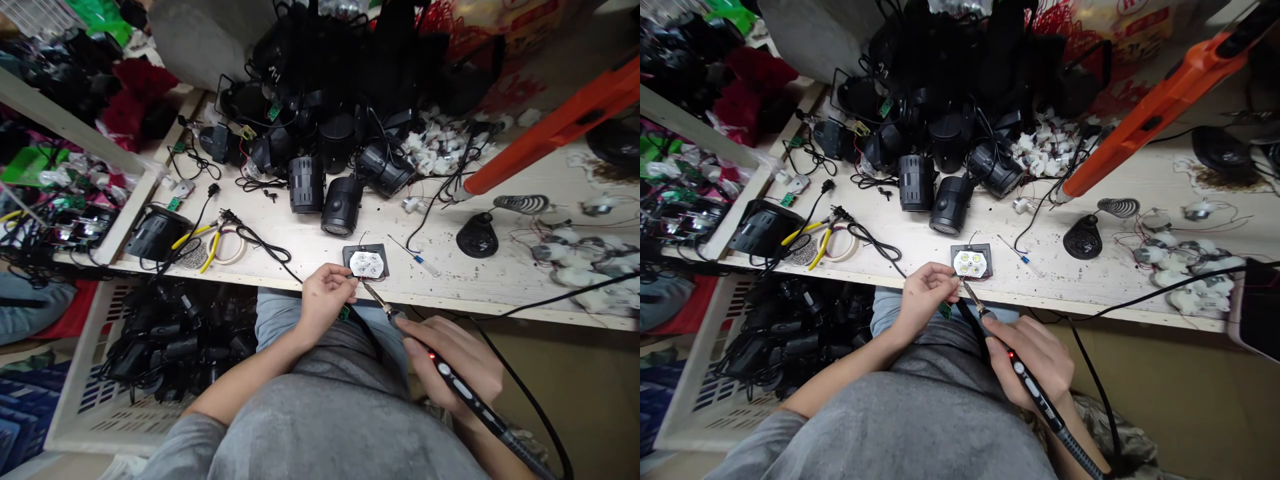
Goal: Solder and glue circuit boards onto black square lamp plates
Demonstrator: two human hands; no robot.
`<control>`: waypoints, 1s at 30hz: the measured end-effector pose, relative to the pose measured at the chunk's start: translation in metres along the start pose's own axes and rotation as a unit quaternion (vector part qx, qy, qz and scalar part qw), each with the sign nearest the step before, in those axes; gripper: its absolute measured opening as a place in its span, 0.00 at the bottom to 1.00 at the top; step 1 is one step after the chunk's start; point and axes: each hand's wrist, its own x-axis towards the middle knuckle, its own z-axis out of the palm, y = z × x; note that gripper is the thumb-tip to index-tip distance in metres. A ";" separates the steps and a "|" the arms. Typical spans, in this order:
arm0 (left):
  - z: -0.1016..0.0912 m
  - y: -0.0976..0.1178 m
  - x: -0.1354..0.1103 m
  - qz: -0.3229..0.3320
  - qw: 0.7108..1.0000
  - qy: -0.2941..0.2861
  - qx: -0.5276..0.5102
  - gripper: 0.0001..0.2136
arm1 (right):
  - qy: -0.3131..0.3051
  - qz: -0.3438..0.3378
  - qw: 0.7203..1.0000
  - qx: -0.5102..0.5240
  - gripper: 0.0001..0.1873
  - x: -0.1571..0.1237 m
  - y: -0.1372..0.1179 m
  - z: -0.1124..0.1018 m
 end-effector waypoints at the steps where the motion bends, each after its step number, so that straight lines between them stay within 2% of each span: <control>1: 0.000 0.000 0.000 0.005 1.000 -0.001 0.003 0.17 | 0.002 0.001 1.000 -0.002 0.17 -0.001 0.000 0.000; 8: 0.002 -0.003 0.001 0.032 0.999 -0.003 0.023 0.18 | 0.000 0.021 1.000 -0.003 0.19 -0.003 0.002 0.001; 20: 0.003 -0.004 0.002 0.025 0.999 -0.009 0.031 0.20 | -0.007 0.032 0.999 -0.013 0.20 -0.001 0.005 0.003; 30: 0.004 -0.002 0.003 0.013 1.000 -0.009 0.019 0.19 | -0.009 0.027 0.999 -0.021 0.14 0.000 0.007 0.004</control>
